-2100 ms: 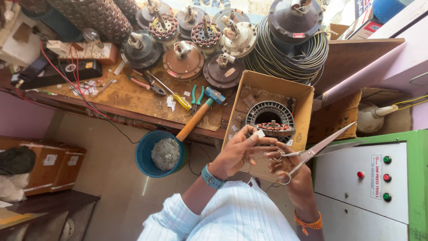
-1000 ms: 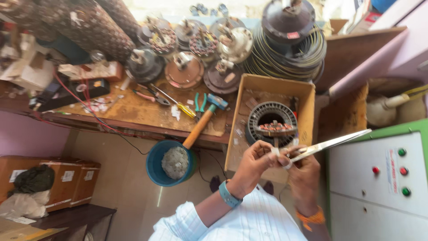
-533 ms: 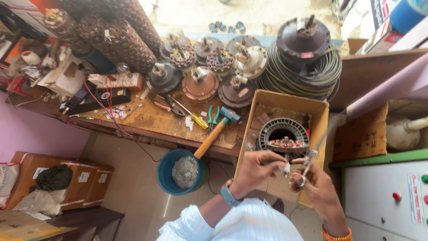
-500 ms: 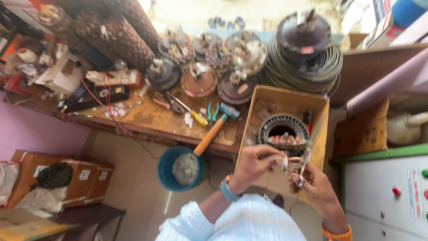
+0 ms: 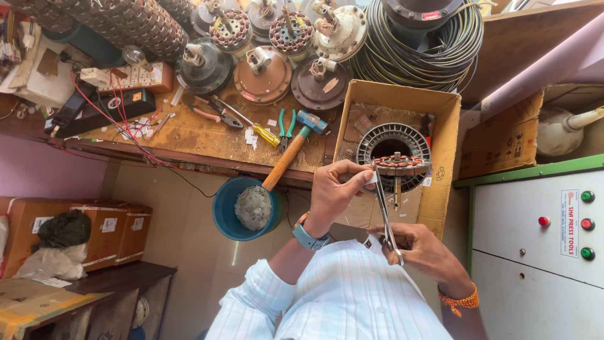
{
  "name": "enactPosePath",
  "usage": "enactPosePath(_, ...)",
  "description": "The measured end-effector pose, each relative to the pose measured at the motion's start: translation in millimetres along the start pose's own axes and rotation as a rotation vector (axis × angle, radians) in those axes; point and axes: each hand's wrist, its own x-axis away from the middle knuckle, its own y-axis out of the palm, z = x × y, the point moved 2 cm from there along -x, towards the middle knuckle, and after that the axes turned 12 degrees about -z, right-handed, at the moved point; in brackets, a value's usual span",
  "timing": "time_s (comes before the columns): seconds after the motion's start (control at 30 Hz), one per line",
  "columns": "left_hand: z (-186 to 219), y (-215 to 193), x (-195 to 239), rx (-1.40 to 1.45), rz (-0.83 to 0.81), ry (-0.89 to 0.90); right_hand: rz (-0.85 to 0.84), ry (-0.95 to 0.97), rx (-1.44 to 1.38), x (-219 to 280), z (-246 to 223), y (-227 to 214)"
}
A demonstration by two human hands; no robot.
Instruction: The person works on a motor stator assembly, using a screwdriver to adjust internal components and scissors to cut small white insulating pieces. They repeatedly insert the cut pieces into the stator slots and adjust the assembly with both hands.
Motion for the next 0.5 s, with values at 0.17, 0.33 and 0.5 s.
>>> enactPosePath(0.17, -2.0, -2.1, 1.1, -0.006, 0.026, 0.022, 0.003, -0.035, 0.017, -1.9, -2.5, 0.7)
enactPosePath(0.33, -3.6, -1.3, 4.3, -0.021, 0.057, -0.010, 0.017, -0.010, 0.060, 0.9, -2.1, 3.8)
enactPosePath(0.5, -2.4, 0.2, 5.3, -0.018, 0.063, -0.015, 0.024, -0.009, 0.081, -0.1, -3.9, 8.0)
